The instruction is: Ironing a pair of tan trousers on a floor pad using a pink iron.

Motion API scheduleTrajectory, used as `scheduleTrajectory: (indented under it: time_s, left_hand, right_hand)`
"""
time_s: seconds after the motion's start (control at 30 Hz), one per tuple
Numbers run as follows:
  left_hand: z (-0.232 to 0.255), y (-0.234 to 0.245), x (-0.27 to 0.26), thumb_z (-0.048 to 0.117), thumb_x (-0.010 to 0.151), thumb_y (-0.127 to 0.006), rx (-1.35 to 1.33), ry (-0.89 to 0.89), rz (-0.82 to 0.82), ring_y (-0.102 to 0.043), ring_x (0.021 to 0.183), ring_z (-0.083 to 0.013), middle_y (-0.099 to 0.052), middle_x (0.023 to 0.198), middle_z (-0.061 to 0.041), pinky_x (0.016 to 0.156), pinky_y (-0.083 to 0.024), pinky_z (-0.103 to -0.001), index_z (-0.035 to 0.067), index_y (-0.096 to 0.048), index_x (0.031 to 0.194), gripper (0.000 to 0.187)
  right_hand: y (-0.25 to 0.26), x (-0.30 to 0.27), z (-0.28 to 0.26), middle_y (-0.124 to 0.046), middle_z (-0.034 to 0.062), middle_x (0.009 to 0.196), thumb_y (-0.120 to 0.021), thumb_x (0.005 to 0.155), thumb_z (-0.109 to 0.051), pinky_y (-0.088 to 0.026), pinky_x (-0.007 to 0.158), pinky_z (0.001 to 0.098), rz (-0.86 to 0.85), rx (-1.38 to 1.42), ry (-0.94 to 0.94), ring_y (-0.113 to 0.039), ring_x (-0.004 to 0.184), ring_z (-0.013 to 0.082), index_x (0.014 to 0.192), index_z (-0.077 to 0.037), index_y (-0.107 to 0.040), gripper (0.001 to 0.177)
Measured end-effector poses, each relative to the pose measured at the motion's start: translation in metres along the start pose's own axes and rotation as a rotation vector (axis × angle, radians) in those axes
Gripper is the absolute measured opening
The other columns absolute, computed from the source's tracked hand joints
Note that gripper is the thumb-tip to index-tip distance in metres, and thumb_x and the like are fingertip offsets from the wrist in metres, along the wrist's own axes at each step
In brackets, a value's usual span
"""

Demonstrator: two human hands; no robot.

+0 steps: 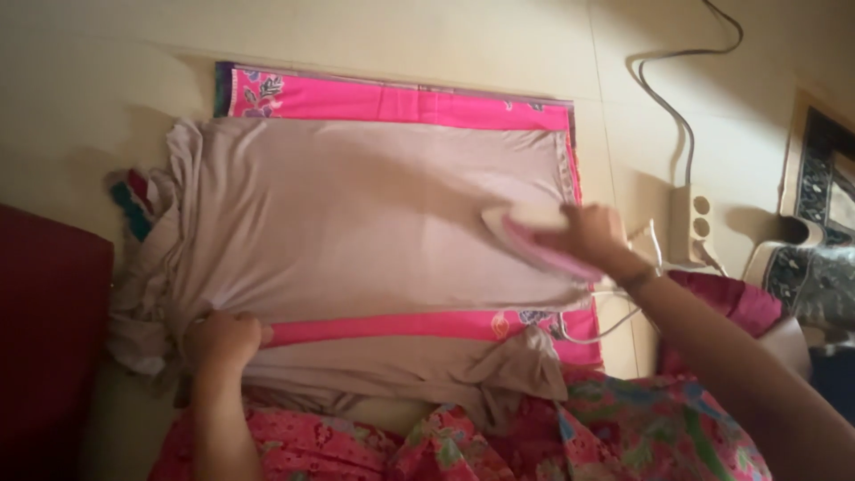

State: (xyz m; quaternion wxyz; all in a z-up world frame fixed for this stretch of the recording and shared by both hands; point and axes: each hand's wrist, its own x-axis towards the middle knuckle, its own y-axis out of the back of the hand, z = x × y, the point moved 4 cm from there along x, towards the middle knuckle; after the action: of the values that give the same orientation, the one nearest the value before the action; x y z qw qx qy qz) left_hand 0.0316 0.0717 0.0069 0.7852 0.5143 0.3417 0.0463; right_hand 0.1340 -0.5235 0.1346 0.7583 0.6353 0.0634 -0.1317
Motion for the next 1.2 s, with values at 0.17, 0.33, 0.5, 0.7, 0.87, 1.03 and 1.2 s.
scheduleTrajectory:
  time_s: [0.17, 0.33, 0.5, 0.7, 0.87, 1.03, 1.2]
  left_hand:
    - [-0.030, -0.045, 0.035, 0.037, 0.093, -0.050, 0.069, -0.087, 0.080, -0.064, 0.117, -0.0531, -0.069, 0.117, -0.037, 0.108, -0.047, -0.052, -0.005, -0.078, 0.108, 0.053]
    - [-0.003, -0.005, 0.005, 0.037, 0.089, -0.054, 0.058, -0.075, 0.044, -0.065, 0.117, -0.0512, -0.071, 0.116, -0.033, 0.107, -0.048, -0.051, 0.001, -0.082, 0.105, 0.048]
    - [-0.006, -0.009, 0.006, 0.041, 0.082, -0.064, 0.051, 0.014, -0.043, -0.066, 0.117, -0.0478, -0.073, 0.115, -0.031, 0.107, -0.049, -0.048, 0.004, -0.083, 0.101, 0.046]
    - [0.005, 0.003, -0.004, 0.037, 0.085, -0.057, 0.000, -0.021, -0.081, -0.064, 0.121, -0.0460, -0.075, 0.116, -0.026, 0.111, -0.047, -0.048, 0.011, -0.087, 0.099, 0.042]
    - [-0.012, -0.024, 0.018, 0.037, 0.092, -0.050, 0.063, -0.010, 0.001, -0.064, 0.120, -0.0479, -0.069, 0.122, -0.031, 0.107, -0.048, -0.048, -0.001, -0.080, 0.107, 0.050]
    - [0.001, -0.007, 0.003, 0.035, 0.093, -0.047, 0.044, -0.028, -0.037, -0.063, 0.120, -0.0486, -0.070, 0.119, -0.031, 0.109, -0.047, -0.051, 0.001, -0.080, 0.108, 0.049]
    - [-0.001, -0.004, -0.002, 0.035, 0.090, -0.053, 0.046, -0.058, 0.039, -0.068, 0.111, -0.0496, -0.071, 0.112, -0.035, 0.105, -0.051, -0.051, -0.002, -0.079, 0.105, 0.048]
  right_hand:
    - [0.013, 0.000, 0.015, -0.078, 0.0189, 0.092, -0.068, 0.074, -0.081, -0.062, 0.072, 0.0451, -0.029, 0.045, -0.105, -0.077, 0.082, 0.0318, 0.117, -0.011, -0.076, 0.083]
    - [-0.051, 0.009, 0.051, -0.078, 0.0204, 0.090, -0.069, 0.072, -0.084, -0.061, 0.074, 0.0442, -0.004, 0.022, 0.002, -0.076, 0.079, 0.0312, 0.120, -0.007, -0.073, 0.091]
    - [-0.033, -0.054, 0.037, -0.079, 0.0161, 0.094, -0.065, 0.067, -0.087, -0.062, 0.070, 0.0402, -0.215, 0.006, 0.016, -0.077, 0.076, 0.0273, 0.124, -0.015, -0.071, 0.092]
    - [0.009, -0.037, 0.069, -0.082, 0.0113, 0.091, -0.057, 0.071, -0.088, -0.065, 0.068, 0.0408, -0.363, -0.095, -0.151, -0.082, 0.075, 0.0237, 0.137, -0.021, -0.061, 0.094]
    - [0.082, -0.005, 0.045, -0.078, 0.0107, 0.091, -0.064, 0.073, -0.084, -0.060, 0.068, 0.0433, -0.047, -0.353, 0.054, -0.077, 0.079, 0.0268, 0.107, -0.015, -0.075, 0.078]
    - [0.090, 0.004, -0.069, -0.075, 0.0080, 0.081, -0.070, 0.070, -0.080, -0.059, 0.064, 0.0424, 0.080, -0.195, 0.355, -0.075, 0.072, 0.0279, 0.098, -0.019, -0.075, 0.068]
    - [0.042, 0.040, -0.149, -0.075, 0.0083, 0.076, -0.075, 0.064, -0.075, -0.057, 0.060, 0.0452, 0.208, -0.016, 0.643, -0.073, 0.066, 0.0309, 0.098, -0.021, -0.076, 0.064]
